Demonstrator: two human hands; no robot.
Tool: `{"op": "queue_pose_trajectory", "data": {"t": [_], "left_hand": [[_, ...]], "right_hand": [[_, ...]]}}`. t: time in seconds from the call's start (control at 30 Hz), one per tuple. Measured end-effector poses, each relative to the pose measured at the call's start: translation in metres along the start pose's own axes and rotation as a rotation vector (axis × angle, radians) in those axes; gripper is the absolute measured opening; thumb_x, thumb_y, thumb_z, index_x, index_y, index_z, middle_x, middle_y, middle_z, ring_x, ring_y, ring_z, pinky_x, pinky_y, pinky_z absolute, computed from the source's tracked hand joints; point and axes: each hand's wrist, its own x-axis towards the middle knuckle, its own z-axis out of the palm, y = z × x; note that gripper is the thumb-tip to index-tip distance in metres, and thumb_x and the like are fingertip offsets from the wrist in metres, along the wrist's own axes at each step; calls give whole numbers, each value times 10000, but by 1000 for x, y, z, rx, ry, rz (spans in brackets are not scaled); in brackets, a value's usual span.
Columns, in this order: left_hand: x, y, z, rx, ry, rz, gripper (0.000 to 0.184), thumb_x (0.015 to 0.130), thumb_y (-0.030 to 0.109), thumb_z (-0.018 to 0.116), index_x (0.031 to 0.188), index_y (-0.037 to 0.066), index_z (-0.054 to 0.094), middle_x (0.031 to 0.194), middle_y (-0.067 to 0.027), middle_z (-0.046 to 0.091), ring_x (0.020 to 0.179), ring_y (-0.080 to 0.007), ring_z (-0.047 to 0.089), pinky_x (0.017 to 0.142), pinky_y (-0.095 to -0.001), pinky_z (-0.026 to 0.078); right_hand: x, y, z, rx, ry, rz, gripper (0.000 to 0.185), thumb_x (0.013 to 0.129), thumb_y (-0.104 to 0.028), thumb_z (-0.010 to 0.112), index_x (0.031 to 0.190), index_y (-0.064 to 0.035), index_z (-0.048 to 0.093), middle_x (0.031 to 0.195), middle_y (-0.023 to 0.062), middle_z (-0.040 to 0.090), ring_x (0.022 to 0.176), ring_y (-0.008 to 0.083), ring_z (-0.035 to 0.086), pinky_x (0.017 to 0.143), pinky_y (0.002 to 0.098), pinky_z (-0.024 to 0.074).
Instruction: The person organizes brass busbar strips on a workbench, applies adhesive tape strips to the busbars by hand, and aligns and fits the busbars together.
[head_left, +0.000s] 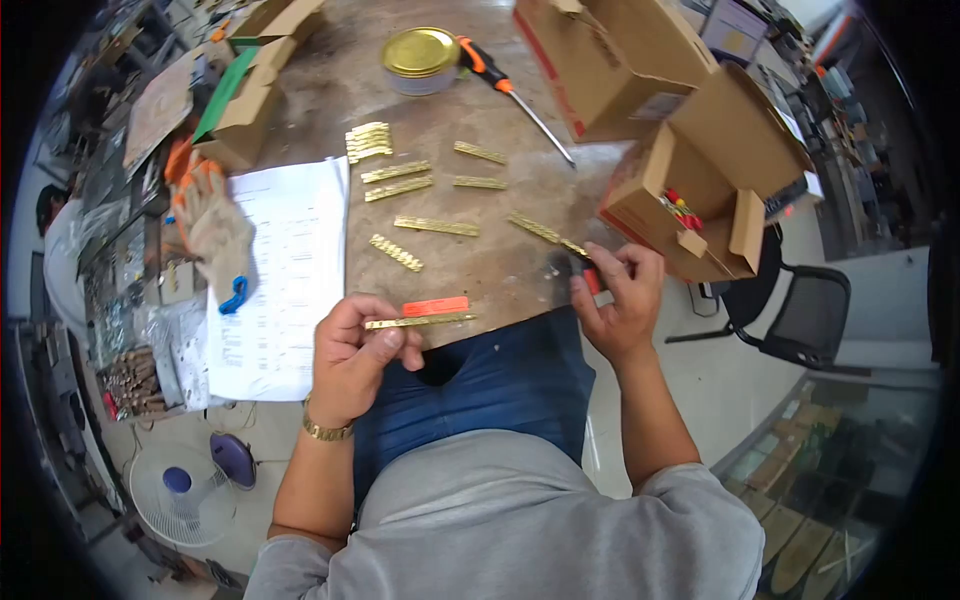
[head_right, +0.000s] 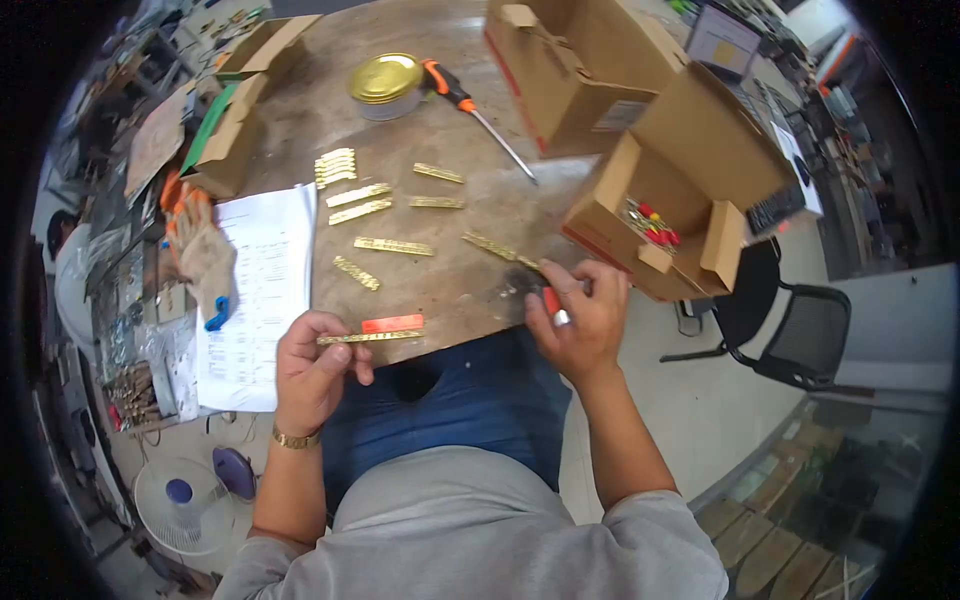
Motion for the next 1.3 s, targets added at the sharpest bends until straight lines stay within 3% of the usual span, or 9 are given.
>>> {"op": "queue_pose_trajectory", "data": {"t": [0.17,0.37,0.57,0.7,0.73,0.9,1.1,1.23,1.3], "left_hand": [[-11,12,16,176,21,-51,176,1091,-25,654,1266,-4,644,1052,-152,811,882,-206,794,825,-357,664],[-6,31,60,595,-285,425,133,1079,-9,692,1212,-12,692,1059,-108,780,905,-182,801,798,-334,631],[-17,18,57,302,-206,121,138,1069,41,699,1194,-15,677,985,-163,765,821,-247,783,761,-377,605],[-21,15,49,475,-228,168,173,1064,36,721,1234,27,693,968,-123,754,886,-289,796,784,-380,615],[-21,15,49,584,-182,292,219,1029,82,767,1235,48,702,1094,-149,756,952,-363,775,817,-428,620],[3,56,-16,1363,90,493,394,920,176,873,1276,91,726,1392,-202,650,1071,-408,729,900,-486,615],[12,118,-128,1762,329,454,380,883,173,884,1248,136,784,1386,-185,641,1227,-413,630,1069,-510,543],[9,128,-163,1745,298,222,228,865,163,874,1072,83,817,1182,-131,740,1122,-359,670,995,-471,555],[8,128,-173,1778,328,356,156,871,121,838,998,45,787,963,-128,750,944,-357,715,876,-477,582]], "right_hand": [[2,-19,-6,189,11,-121,434,809,-201,901,1208,-56,811,1087,142,655,955,340,602,880,468,507],[9,-88,-16,519,-279,-260,400,799,-124,889,1180,-46,799,1041,134,703,920,341,643,805,460,517],[13,-89,-14,541,-402,-328,332,800,-22,858,1125,-45,793,931,95,711,858,324,657,777,443,510],[5,-78,-14,557,-399,-297,263,856,-16,837,1113,-37,790,945,103,700,882,331,646,815,440,512],[3,-73,-12,559,-396,-284,243,880,-17,827,1119,-32,787,962,107,697,908,333,646,834,440,513],[6,-31,-7,70,-215,-51,190,997,-81,759,1175,-21,785,1062,129,666,1087,345,622,964,454,487],[1,2,0,-94,-203,-16,208,1023,-126,744,1203,-34,794,1093,127,697,1096,344,641,1019,468,472],[-1,7,1,-130,-162,-28,202,1001,-102,763,1191,-40,792,1094,138,723,1105,351,653,986,462,495],[0,-1,-2,-86,-117,-24,171,1010,-91,762,1171,-37,776,1090,107,718,1063,297,661,955,425,510]]}}
